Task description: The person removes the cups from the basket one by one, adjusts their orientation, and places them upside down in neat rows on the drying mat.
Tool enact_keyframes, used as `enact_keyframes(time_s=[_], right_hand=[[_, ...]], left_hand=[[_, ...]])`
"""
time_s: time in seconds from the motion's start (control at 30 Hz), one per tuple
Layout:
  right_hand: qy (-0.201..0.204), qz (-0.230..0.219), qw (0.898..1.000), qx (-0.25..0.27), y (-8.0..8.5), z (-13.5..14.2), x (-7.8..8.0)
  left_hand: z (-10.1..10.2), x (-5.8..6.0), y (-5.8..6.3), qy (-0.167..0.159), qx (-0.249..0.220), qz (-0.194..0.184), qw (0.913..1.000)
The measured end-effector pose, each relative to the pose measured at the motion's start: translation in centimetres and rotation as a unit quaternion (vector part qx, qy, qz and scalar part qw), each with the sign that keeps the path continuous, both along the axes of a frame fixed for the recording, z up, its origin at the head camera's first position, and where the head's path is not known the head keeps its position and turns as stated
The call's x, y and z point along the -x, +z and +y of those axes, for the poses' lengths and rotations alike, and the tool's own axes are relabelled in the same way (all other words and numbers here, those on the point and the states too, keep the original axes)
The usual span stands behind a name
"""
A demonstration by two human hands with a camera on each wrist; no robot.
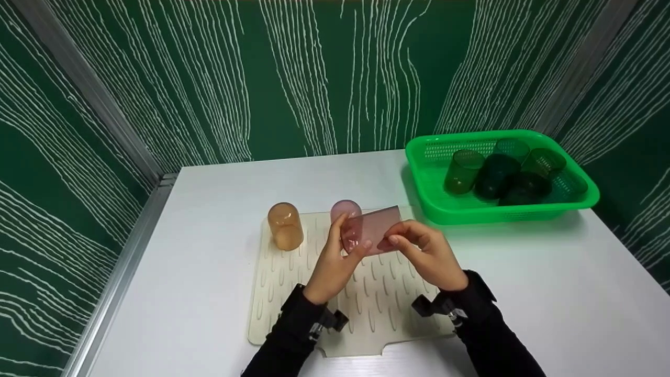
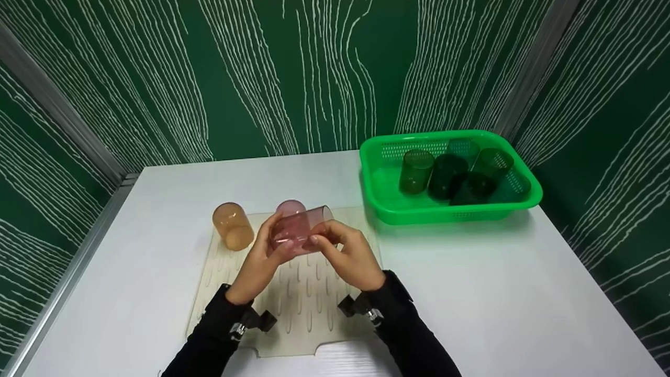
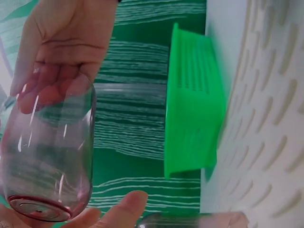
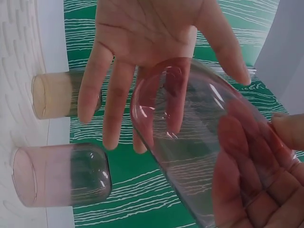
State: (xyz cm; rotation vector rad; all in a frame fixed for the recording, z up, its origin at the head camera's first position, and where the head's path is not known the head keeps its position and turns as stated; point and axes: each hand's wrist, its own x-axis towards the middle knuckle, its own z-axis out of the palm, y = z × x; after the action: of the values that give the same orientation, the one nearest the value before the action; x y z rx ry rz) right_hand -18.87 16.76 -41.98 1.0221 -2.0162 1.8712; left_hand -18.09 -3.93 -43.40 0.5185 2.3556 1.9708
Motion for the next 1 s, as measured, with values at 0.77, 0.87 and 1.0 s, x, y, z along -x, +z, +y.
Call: enact_keyframes(time_s=[0.77,0.87,1.0], right_hand=[[0.031,-0.064,0.997,0.006,-0.7,0.9,1.0],[-0.021,-0.042,0.997,-0.055,-0.6,1.3,1.2],[-0.085,-0.017,0.985,-0.151,-0.2,2.2,1.2]], left_hand=[[1.6,0.6,1.2,-0.002,-0.119,-0.006,0.9928],[1.7,0.9,1.5,-0.006,-0.101,0.023,0.9946],[1.6,1.2,2.1,-0.007,-0.048,0.052,0.9974]])
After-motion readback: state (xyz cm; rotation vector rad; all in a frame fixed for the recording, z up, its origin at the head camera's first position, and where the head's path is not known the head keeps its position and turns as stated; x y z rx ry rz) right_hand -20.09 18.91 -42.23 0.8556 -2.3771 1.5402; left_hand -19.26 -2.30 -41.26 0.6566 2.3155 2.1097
